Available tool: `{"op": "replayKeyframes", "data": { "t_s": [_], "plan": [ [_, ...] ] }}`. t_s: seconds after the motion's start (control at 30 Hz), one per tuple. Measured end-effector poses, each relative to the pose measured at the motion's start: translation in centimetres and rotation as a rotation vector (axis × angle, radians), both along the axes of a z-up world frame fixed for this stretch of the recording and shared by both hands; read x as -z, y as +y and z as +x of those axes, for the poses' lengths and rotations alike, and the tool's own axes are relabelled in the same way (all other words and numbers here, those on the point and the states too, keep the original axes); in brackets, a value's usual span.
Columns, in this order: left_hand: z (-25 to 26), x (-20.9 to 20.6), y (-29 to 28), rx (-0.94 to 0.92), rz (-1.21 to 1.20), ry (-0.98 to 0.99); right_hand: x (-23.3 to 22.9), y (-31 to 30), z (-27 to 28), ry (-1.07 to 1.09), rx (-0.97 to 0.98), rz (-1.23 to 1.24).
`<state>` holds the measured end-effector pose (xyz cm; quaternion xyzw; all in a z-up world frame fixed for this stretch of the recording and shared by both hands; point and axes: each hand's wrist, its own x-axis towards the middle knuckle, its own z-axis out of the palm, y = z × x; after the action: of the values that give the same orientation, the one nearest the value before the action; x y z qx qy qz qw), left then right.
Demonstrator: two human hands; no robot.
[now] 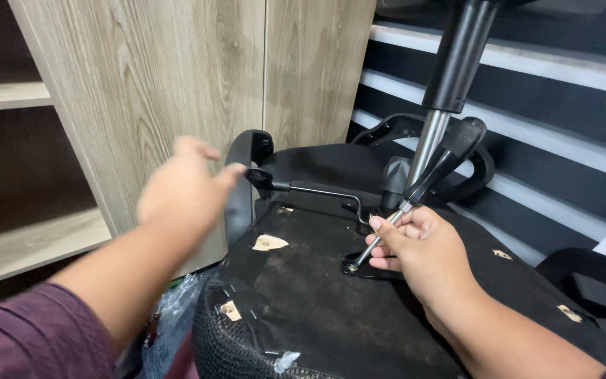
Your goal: The person uses a screwdriver to tighten screws on the underside of an office chair seat, securing the central gas lift mechanism. They repeatedly adjust the seat and reposition the tool to access different screw holes.
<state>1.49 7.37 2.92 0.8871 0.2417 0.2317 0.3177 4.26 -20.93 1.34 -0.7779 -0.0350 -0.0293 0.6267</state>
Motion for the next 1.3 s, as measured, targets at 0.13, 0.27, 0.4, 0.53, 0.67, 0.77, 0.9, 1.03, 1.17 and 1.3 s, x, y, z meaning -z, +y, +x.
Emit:
{"op": "replayKeyframes", "data": {
  "t_s": [0.13, 0.27, 0.4, 0.53, 0.67, 0.77, 0.9, 1.03, 1.17, 1.3],
  "plan": [
    [1.8, 3.1, 5.0, -0.019, -0.111, 0.079, 0.2, -0.1, 0.1, -0.023, -0.016, 0.036],
    [5.9, 7.1, 6.7, 0.167, -0.255, 0.274, -0.1, 0.0, 0.1, -0.039, -0.024, 0.024],
    [9.8, 10.5, 7.4, 0.134, -0.399, 0.299, -0.1, 0.3, 0.0, -0.045, -0.025, 0.043],
    [12.2, 14.0, 7.7, 0.210, -0.591, 0.377, -0.1, 0.2, -0.1, -0.023, -0.007, 0.008],
    [13.7, 15.3, 8.3, 0.361, -0.821, 0.476, -0.3, 0.2, 0.1, -0.031, -0.024, 0.047],
    [14.3, 16.6, 8.2, 0.296, -0.795, 0.472, -0.2, 0.1, 0.3, -0.032, -0.020, 0.043],
    [14.7, 17.9, 9.4, 0.265, -0.703, 0.507, -0.2, -0.1, 0.5, -0.022, -0.030, 0.039],
    [14.2, 17.8, 11.6, 0.262, -0.888, 0.505, -0.4, -0.3, 0.8, -0.035, -0.028, 0.049],
    [10.9, 15.8, 14.0, 0.238, -0.949, 0.566, -0.7, -0.3, 0.9, -0.050, -0.017, 0.042],
    [7.5, 13.4, 13.5, 0.310, -0.970, 0.668, -1.0, -0.2, 0.6, -0.052, 0.002, 0.057]
  ]
}}
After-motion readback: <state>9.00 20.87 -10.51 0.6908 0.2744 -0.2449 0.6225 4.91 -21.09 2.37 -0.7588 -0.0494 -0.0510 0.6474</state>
